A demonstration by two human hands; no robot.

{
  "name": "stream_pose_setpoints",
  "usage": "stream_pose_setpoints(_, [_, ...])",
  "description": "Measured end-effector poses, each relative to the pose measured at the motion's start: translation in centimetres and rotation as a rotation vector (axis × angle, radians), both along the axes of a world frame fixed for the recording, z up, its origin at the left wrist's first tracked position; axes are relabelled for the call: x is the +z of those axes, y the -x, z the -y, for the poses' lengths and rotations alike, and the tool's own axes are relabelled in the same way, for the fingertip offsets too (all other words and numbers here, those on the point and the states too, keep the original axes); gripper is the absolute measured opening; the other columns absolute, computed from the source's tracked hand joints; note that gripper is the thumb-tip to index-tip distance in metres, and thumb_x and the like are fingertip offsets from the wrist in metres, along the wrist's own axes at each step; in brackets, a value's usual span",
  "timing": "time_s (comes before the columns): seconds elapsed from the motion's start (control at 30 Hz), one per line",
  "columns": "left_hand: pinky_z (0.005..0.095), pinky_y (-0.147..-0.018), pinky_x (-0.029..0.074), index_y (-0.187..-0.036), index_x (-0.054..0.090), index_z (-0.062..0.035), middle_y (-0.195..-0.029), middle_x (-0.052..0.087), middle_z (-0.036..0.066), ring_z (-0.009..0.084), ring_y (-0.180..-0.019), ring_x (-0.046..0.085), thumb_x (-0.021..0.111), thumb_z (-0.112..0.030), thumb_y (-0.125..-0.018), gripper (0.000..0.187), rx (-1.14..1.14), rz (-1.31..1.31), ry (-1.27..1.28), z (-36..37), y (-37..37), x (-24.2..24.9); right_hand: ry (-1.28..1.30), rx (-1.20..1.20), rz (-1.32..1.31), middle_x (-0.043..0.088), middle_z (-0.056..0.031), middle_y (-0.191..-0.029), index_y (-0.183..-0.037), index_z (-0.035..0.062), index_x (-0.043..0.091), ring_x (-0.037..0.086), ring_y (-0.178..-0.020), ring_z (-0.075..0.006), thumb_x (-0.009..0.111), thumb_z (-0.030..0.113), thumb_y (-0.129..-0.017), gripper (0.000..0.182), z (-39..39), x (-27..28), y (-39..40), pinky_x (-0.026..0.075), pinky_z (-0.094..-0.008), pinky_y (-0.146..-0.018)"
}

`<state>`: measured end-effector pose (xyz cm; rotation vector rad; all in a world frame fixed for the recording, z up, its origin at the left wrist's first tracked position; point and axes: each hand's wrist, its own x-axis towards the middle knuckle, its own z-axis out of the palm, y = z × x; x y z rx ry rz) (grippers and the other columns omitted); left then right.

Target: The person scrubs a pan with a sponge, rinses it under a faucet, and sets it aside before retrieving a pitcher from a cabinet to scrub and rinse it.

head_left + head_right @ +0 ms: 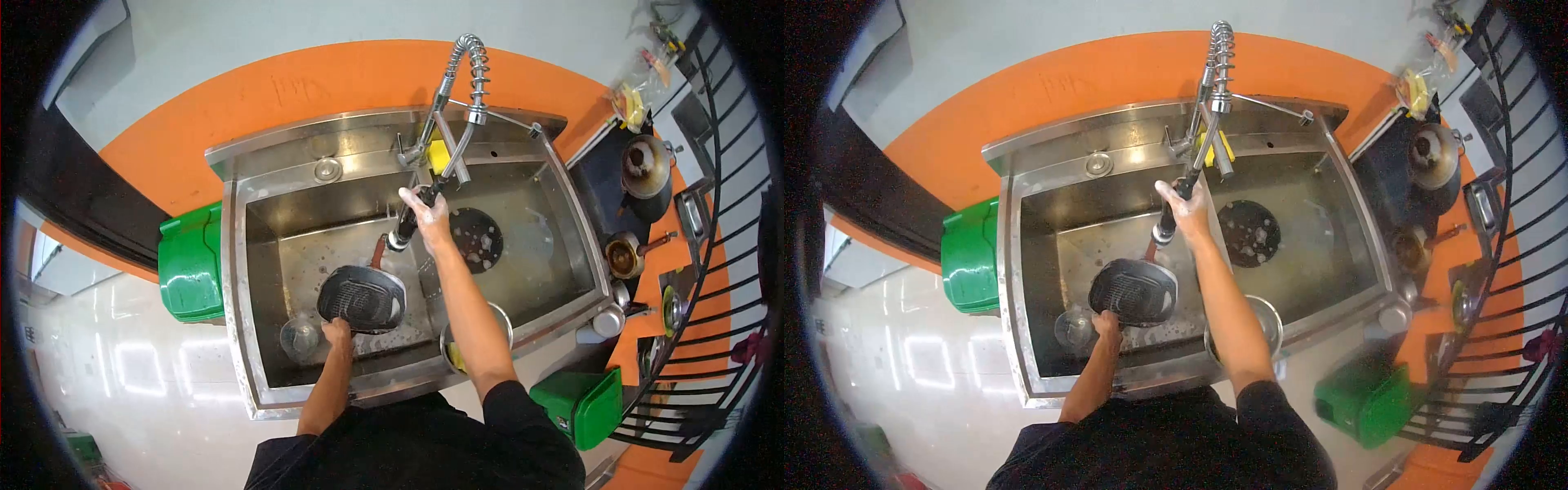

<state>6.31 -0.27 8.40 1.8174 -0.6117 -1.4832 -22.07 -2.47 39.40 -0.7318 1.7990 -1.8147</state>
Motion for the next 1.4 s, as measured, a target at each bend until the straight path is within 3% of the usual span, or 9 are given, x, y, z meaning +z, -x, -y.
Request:
stream_pose_setpoints(0.37, [0.0440,-0.083,0.053,-0.137,0.042,0.0078,-0.133,0.052,0.026,0.0376,-0.113,0.059,0.049,-0.011,-0.089,0.052,-0.121,-0.018,-0.433,-1.6,2.9,7.0,0.065,-0.218,-0.507,0.052,0.0004,-0.061,-0.091,0.0059,0.056,0.053,-0.052,-0.0126,0.063,0.018,-0.094,0.015,7.2,-7.5,5.3,0.043,-0.0295,-0.049])
stream_pose_setpoints(0.47, [0.0465,-0.081,0.053,-0.137,0.042,0.0086,-0.131,0.052,0.027,0.0374,-0.113,0.059,0.048,-0.014,-0.093,0.049,-0.059,-0.002,-0.534,-1.8,3.0,6.1,0.094,-0.047,-0.367,0.063,-0.0149,-0.106,-0.116,0.0017,0.056,0.064,-0.081,-0.0248,0.061,0.008,-0.090,0.027,10.9,-10.1,8.8,0.051,-0.0345,-0.072])
stream_pose_setpoints(0.67, [0.0501,-0.079,0.056,-0.136,0.042,0.0100,-0.126,0.055,0.030,0.0421,-0.107,0.062,0.049,-0.014,-0.094,0.048,-0.035,0.030,-0.653,-1.5,1.3,-2.6,0.011,0.215,-0.118,0.035,-0.0174,-0.151,-0.150,0.0035,0.023,0.065,-0.065,-0.0194,0.050,0.000,-0.088,0.068,13.9,-9.4,9.7,0.050,-0.0305,-0.058])
stream_pose_setpoints(0.83, [0.0477,-0.070,0.058,-0.133,0.044,0.0110,-0.117,0.060,0.030,0.0416,-0.092,0.068,0.052,-0.012,-0.093,0.046,-0.160,0.145,-0.630,-1.6,1.1,-4.2,-0.092,0.174,-0.112,0.059,-0.0107,-0.106,-0.141,0.0041,0.039,0.060,-0.060,-0.0149,0.049,-0.003,-0.083,0.060,14.4,-9.0,10.3,0.049,-0.0283,-0.056])
stream_pose_setpoints(0.93, [0.0447,-0.065,0.059,-0.130,0.047,0.0104,-0.117,0.060,0.030,0.0371,-0.088,0.069,0.054,-0.012,-0.093,0.044,-0.474,0.342,-0.801,-1.2,-1.0,-10.9,-0.143,0.238,-0.276,0.056,-0.0030,-0.078,-0.123,0.0057,0.056,0.054,-0.058,-0.0113,0.049,-0.004,-0.079,0.046,12.8,-8.4,9.3,0.044,-0.0267,-0.052])
stream_pose_setpoints(1.0, [0.0464,-0.081,0.055,-0.128,0.054,0.0001,-0.122,0.060,0.016,0.0278,-0.106,0.062,0.060,-0.028,-0.094,0.044,-1.358,0.375,-0.487,-2.5,-3.5,-17.6,-0.120,0.300,-0.305,0.059,-0.0051,-0.087,-0.118,0.0042,0.060,0.055,-0.060,-0.0115,0.048,-0.006,-0.079,0.042,11.8,-8.4,8.5,0.044,-0.0263,-0.053])
stream_pose_setpoints(1.03, [0.0464,-0.081,0.055,-0.128,0.054,0.0001,-0.122,0.060,0.016,0.0278,-0.106,0.062,0.060,-0.028,-0.094,0.044,-1.362,0.367,-0.480,-2.3,-2.3,-16.2,-0.045,0.338,-0.208,0.060,-0.0056,-0.093,-0.115,0.0032,0.061,0.055,-0.060,-0.0120,0.047,-0.007,-0.080,0.039,11.2,-7.7,7.5,0.045,-0.0265,-0.054])
stream_pose_setpoints(1.1, [0.0435,-0.085,0.054,-0.123,0.060,-0.0004,-0.122,0.062,0.014,0.0264,-0.109,0.062,0.065,-0.037,-0.090,0.049,-0.202,0.188,-0.900,-2.1,0.1,-13.5,0.016,0.312,-0.046,0.062,-0.0062,-0.101,-0.114,0.0029,0.060,0.057,-0.062,-0.0126,0.048,-0.006,-0.082,0.036,9.8,-7.1,5.0,0.047,-0.0267,-0.057])
stream_pose_setpoints(1.4, [0.0407,-0.078,0.055,-0.122,0.058,0.0000,-0.110,0.067,0.017,0.0288,-0.092,0.066,0.064,-0.028,-0.090,0.043,-0.418,0.294,-0.705,-3.9,-2.0,-16.8,0.125,0.211,0.209,0.065,-0.0117,-0.091,-0.101,0.0007,0.061,0.065,-0.076,-0.0205,0.061,0.009,-0.092,0.013,4.4,-1.8,-1.4,0.052,-0.0327,-0.071])
